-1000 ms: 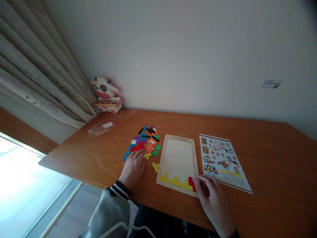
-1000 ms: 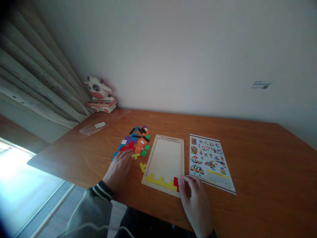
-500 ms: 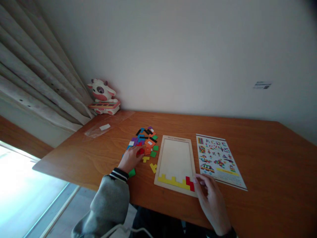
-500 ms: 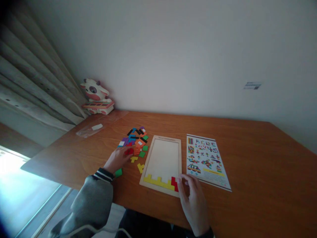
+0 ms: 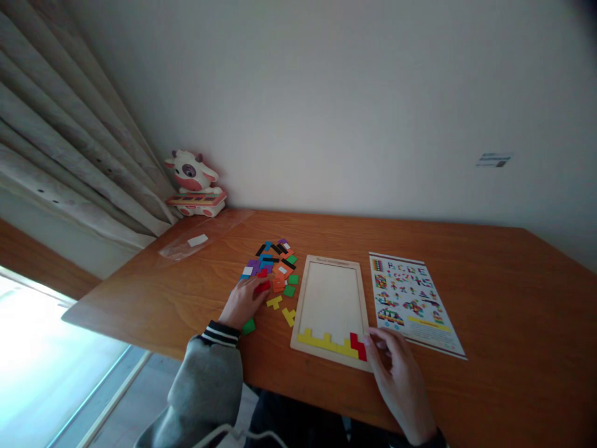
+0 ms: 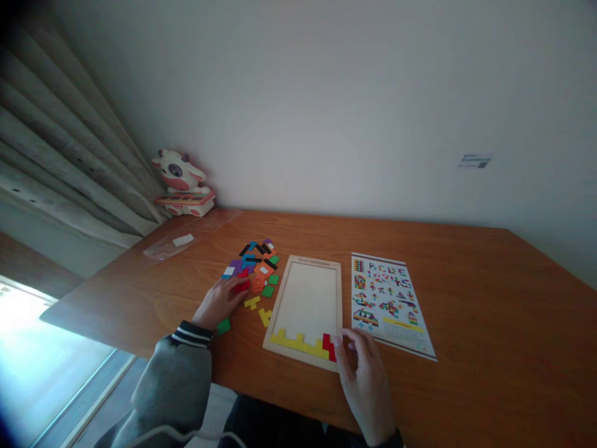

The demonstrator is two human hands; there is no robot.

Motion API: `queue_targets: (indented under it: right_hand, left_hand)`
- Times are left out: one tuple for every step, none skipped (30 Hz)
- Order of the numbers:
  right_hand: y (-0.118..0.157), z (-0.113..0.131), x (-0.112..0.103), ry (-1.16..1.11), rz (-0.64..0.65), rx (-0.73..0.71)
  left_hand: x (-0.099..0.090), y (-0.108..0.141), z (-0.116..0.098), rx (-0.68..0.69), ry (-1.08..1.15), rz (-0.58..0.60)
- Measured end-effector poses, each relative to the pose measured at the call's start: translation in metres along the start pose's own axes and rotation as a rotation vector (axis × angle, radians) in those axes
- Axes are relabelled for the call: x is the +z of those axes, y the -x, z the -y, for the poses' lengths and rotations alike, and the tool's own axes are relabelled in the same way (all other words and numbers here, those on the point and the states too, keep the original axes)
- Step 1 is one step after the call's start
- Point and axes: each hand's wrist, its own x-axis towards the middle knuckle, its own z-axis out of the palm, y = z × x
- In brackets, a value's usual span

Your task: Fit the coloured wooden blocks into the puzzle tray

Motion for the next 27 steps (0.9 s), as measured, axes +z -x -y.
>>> queue_targets:
  right_hand:
    - [0.000,0.000,0.000,0.001,0.005,0.001]
    - [0.000,-0.001,0.000,0.003,0.009,0.002]
    - [0.000,-0.001,0.000,0.005,0.009,0.002]
    - [0.000,-0.001,0.000,0.007,0.008,0.001]
    - [-0.001,-0.001,0.000,0.008,0.007,0.002]
    - [-0.001,-0.001,0.000,0.008,0.008,0.002]
    - [-0.001,-0.001,0.000,0.009,0.008,0.000]
    - [-0.001,-0.001,0.000,0.011,0.008,-0.003]
    - [-0.001,-0.001,0.000,0.013,0.005,-0.006]
    - [-0.001,-0.001,0.000,0.014,0.003,-0.010]
    - [-0.001,-0.001,0.000,0.014,0.001,-0.016]
    - [-0.001,-0.002,0.000,0.013,0.000,-0.022]
    - [-0.001,-0.002,0.000,0.011,-0.002,-0.026]
    - [-0.001,-0.002,0.000,0.008,-0.002,-0.031]
    - [-0.001,-0.002,0.000,0.007,-0.004,-0.034]
    - [-0.001,-0.002,0.000,0.007,-0.006,-0.037]
    - [-0.001,-0.002,0.000,0.008,-0.009,-0.038]
    - [-0.001,-0.002,0.000,0.010,-0.010,-0.039]
    - [0.000,-0.002,0.000,0.012,-0.010,-0.040]
    - [0.000,-0.002,0.000,0.013,-0.010,-0.040]
    - [0.000,-0.002,0.000,0.014,-0.008,-0.038]
    - [0.000,-0.002,0.001,0.016,-0.006,-0.036]
    - [0.000,-0.001,0.001,0.018,-0.002,-0.033]
    - [0.000,-0.001,0.000,0.020,-0.002,-0.032]
    - [0.000,0.000,0.000,0.022,-0.001,-0.031]
    - [0.000,0.000,0.000,0.023,-0.001,-0.031]
    - [0.000,0.000,0.000,0.025,0.002,-0.029]
  left_hand:
    - [0.000,0.001,0.001,0.010,-0.005,0.001]
    - [0.000,0.003,0.003,0.024,-0.011,0.001]
    - [0.000,0.003,0.003,0.045,-0.015,-0.001]
    - [0.001,0.004,0.003,0.073,-0.017,-0.006]
    - [0.001,0.005,0.003,0.105,-0.016,-0.011]
    - [0.001,0.005,0.002,0.136,-0.011,-0.014]
    - [0.001,0.006,0.001,0.161,-0.004,-0.015]
    - [0.001,0.007,0.000,0.175,0.005,-0.017]
    - [0.001,0.008,-0.001,0.177,0.019,-0.019]
    - [0.001,0.008,-0.003,0.168,0.036,-0.025]
    - [0.001,0.009,-0.004,0.151,0.055,-0.038]
    - [0.001,0.010,-0.006,0.134,0.072,-0.054]
    - [0.001,0.011,-0.007,0.120,0.083,-0.070]
    - [0.001,0.011,-0.007,0.112,0.085,-0.081]
    - [0.001,0.011,-0.008,0.110,0.077,-0.084]
    - [0.001,0.011,-0.008,0.109,0.064,-0.079]
    - [0.001,0.011,-0.007,0.105,0.050,-0.071]
    - [0.002,0.010,-0.007,0.098,0.041,-0.062]
    - [0.003,0.010,-0.006,0.087,0.038,-0.055]
    - [0.004,0.010,-0.005,0.077,0.042,-0.050]
    - [0.005,0.010,-0.004,0.071,0.052,-0.050]
    - [0.006,0.010,-0.003,0.068,0.067,-0.055]
    - [0.007,0.010,-0.002,0.065,0.087,-0.062]
    - [0.007,0.010,-0.001,0.059,0.112,-0.068]
    - [0.008,0.011,-0.001,0.046,0.144,-0.071]
    - [0.008,0.011,-0.001,0.027,0.182,-0.066]
    - [0.009,0.012,-0.001,0.005,0.222,-0.054]
